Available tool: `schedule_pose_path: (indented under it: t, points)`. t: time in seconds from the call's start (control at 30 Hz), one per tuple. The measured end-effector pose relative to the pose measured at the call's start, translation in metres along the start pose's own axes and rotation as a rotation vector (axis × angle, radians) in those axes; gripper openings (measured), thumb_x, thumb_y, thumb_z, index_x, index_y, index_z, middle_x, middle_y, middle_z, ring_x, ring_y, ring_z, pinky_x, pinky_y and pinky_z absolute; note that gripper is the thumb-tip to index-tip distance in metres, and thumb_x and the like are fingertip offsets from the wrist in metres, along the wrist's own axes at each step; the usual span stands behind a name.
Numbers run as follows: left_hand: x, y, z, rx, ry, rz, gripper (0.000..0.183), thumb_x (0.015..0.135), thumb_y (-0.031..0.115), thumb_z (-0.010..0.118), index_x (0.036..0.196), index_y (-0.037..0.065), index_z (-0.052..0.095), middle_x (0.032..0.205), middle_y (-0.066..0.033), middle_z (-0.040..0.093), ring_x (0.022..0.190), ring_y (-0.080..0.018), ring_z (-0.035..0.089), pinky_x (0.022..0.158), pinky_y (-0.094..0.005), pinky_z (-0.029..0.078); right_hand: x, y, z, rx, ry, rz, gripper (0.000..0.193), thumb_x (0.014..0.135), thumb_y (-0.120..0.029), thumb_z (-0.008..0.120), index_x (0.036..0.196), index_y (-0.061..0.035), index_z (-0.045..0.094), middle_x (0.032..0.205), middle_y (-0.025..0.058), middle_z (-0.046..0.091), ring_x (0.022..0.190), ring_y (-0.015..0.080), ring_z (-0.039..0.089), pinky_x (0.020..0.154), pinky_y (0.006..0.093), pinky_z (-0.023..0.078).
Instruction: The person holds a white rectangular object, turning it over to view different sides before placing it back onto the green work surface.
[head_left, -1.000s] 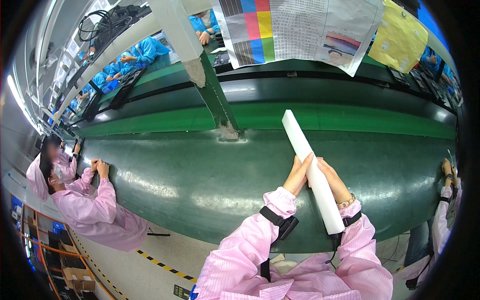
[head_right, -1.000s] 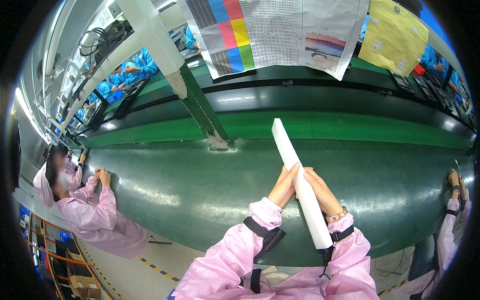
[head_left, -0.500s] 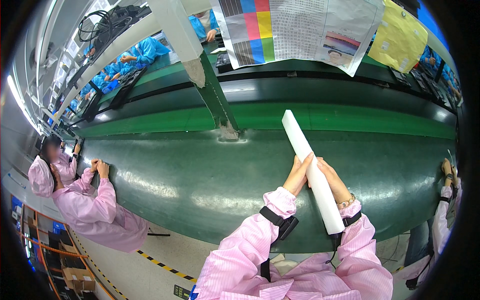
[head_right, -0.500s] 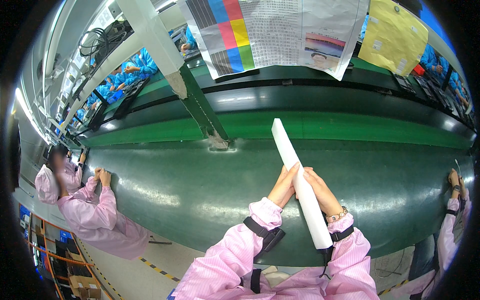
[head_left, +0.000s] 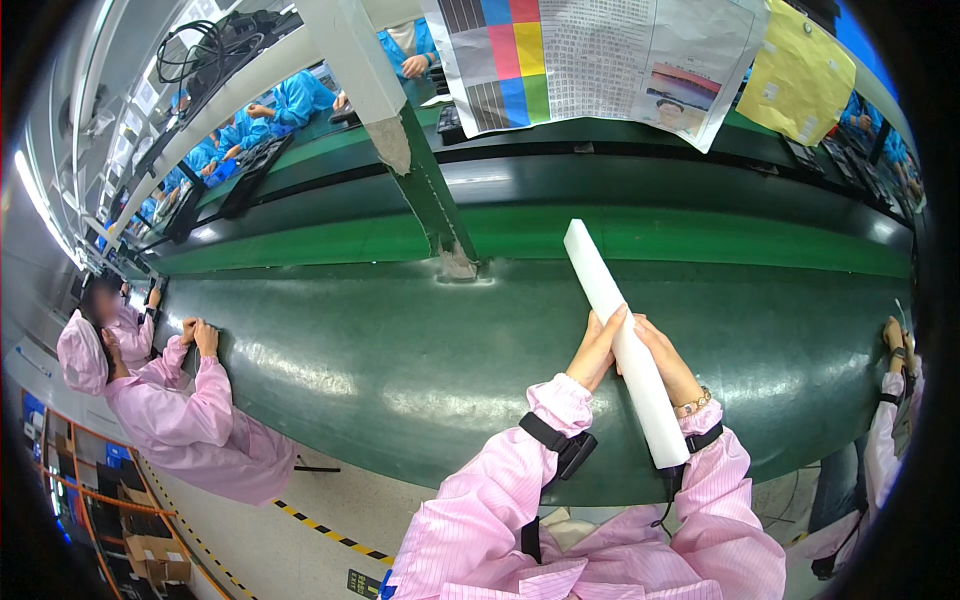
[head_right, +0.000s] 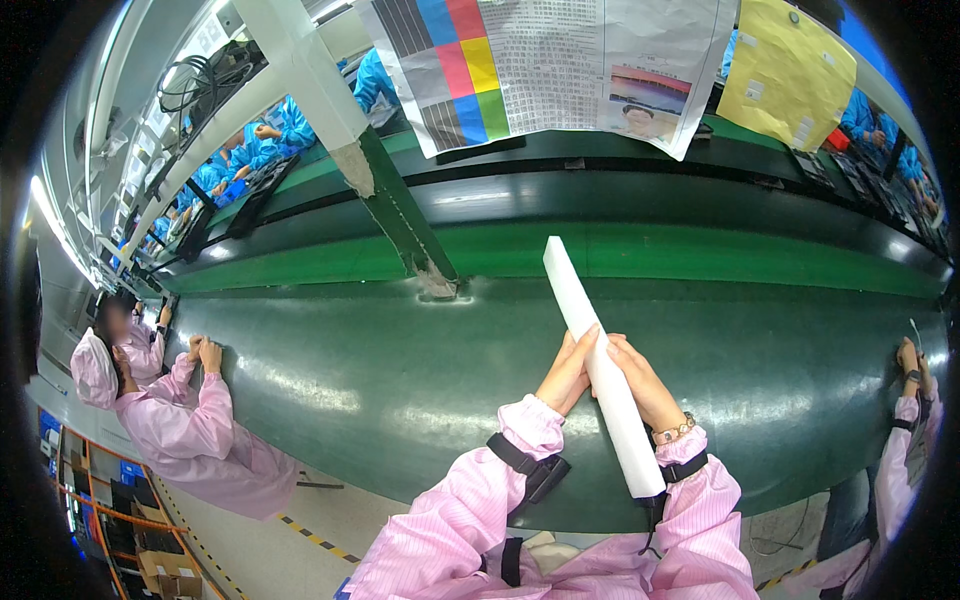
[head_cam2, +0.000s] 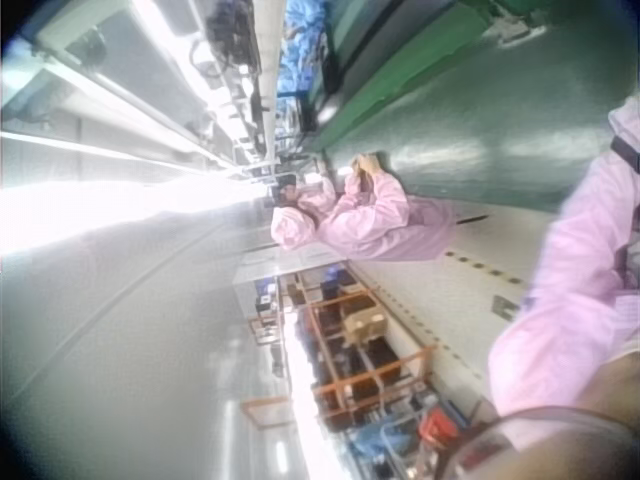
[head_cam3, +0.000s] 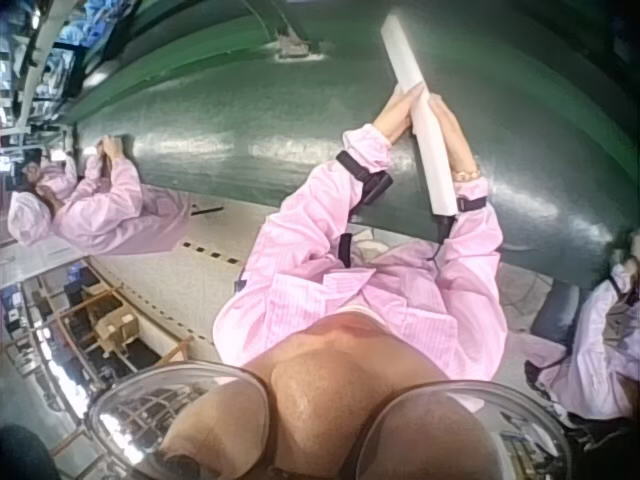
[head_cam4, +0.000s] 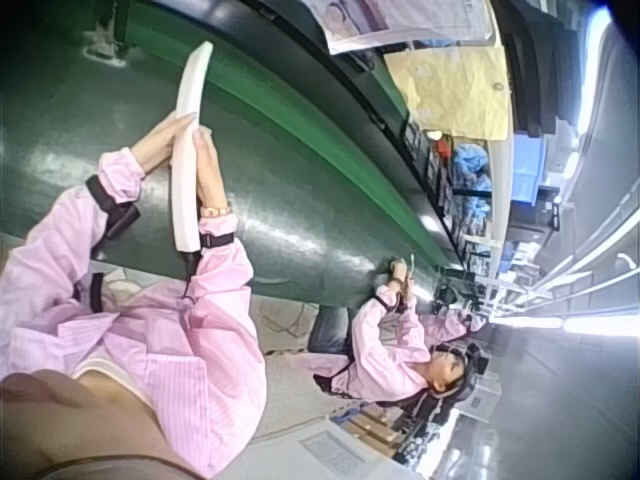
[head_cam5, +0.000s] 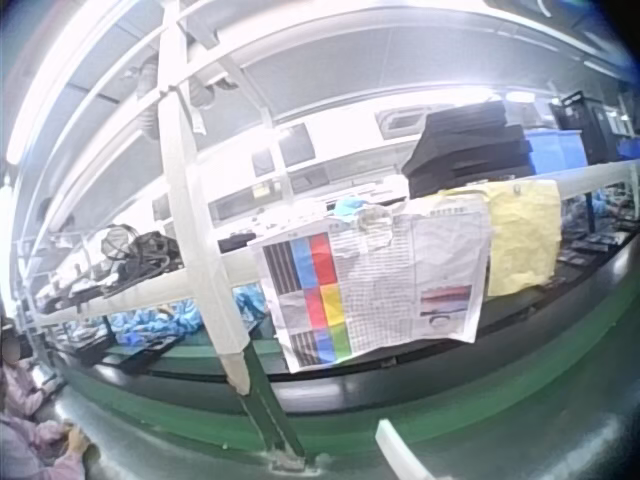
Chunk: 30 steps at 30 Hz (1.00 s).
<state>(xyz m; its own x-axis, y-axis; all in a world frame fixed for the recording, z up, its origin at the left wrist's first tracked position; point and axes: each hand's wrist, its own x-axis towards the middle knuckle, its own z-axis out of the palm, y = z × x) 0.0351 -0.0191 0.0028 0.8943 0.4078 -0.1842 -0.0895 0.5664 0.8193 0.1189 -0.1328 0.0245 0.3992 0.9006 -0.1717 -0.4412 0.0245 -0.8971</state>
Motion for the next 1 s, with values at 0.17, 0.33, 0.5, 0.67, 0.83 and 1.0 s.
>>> schedule_pose_path:
  t: [0.17, 0.33, 0.5, 0.67, 0.83, 1.0]
  points:
    - [0.0003, -0.0007, 0.0005, -0.006, -0.001, 0.007, 0.047, 0.097, 0.044, 0.052, 0.125, 0.01, 0.034, 0.119, -0.0141, 0.059, 0.1, -0.019, 0.06, 0.082, -0.0322, 0.051, 0.0003, 0.001, -0.001, 0.007, 0.015, 0.009, 0.032, 0.1, -0.033, 0.046, 0.119, -0.0067, 0.045, 0.086, 0.0055, 0.06, 0.062, 0.0136, 0.062, 0.057, 0.025, 0.052]
    - [0.0004, -0.0013, 0.0012, -0.008, 0.007, 0.002, 0.047, 0.097, 0.043, 0.052, 0.125, 0.01, 0.034, 0.119, -0.0139, 0.059, 0.1, -0.0192, 0.06, 0.082, -0.0327, 0.051, -0.0011, -0.001, 0.0016, 0.006, 0.032, 0.012, 0.033, 0.1, -0.033, 0.046, 0.119, -0.0066, 0.045, 0.086, 0.0055, 0.06, 0.061, 0.0135, 0.062, 0.056, 0.0245, 0.051]
    - [0.0014, -0.0018, -0.0009, -0.004, 0.015, 0.001, 0.047, 0.096, 0.043, 0.052, 0.124, 0.01, 0.035, 0.118, -0.0132, 0.059, 0.098, -0.0175, 0.06, 0.079, -0.0307, 0.052, -0.0001, 0.0006, 0.0, -0.002, 0.013, 0.009, 0.032, 0.1, -0.033, 0.046, 0.119, -0.0065, 0.045, 0.086, 0.0053, 0.06, 0.061, 0.013, 0.062, 0.056, 0.0242, 0.051]
    - [-0.0023, 0.0035, 0.0044, -0.005, 0.007, 0.014, 0.046, 0.097, 0.043, 0.052, 0.123, 0.01, 0.035, 0.115, -0.012, 0.059, 0.095, -0.0163, 0.061, 0.075, -0.0296, 0.052, -0.0007, -0.0014, 0.0014, -0.003, 0.013, 0.007, 0.033, 0.1, -0.033, 0.045, 0.119, -0.0063, 0.045, 0.086, 0.0052, 0.06, 0.061, 0.0126, 0.061, 0.056, 0.0239, 0.051]
    - [0.0019, -0.0015, -0.0001, -0.012, -0.021, 0.038, 0.046, 0.097, 0.044, 0.051, 0.123, 0.011, 0.034, 0.113, -0.0114, 0.059, 0.094, -0.0158, 0.061, 0.074, -0.0288, 0.053, -0.0014, -0.0025, 0.003, 0.005, 0.01, 0.008, 0.033, 0.101, -0.033, 0.045, 0.119, -0.0061, 0.045, 0.087, 0.0053, 0.06, 0.062, 0.0125, 0.061, 0.056, 0.024, 0.051]
    - [0.0045, -0.0047, -0.0018, -0.004, -0.008, 0.036, 0.046, 0.097, 0.043, 0.051, 0.123, 0.01, 0.033, 0.113, -0.012, 0.06, 0.094, -0.0156, 0.061, 0.075, -0.0287, 0.054, -0.0016, -0.003, 0.004, 0.013, 0.022, 0.013, 0.033, 0.101, -0.033, 0.045, 0.119, -0.0062, 0.045, 0.087, 0.0052, 0.06, 0.062, 0.0127, 0.062, 0.057, 0.0243, 0.052]
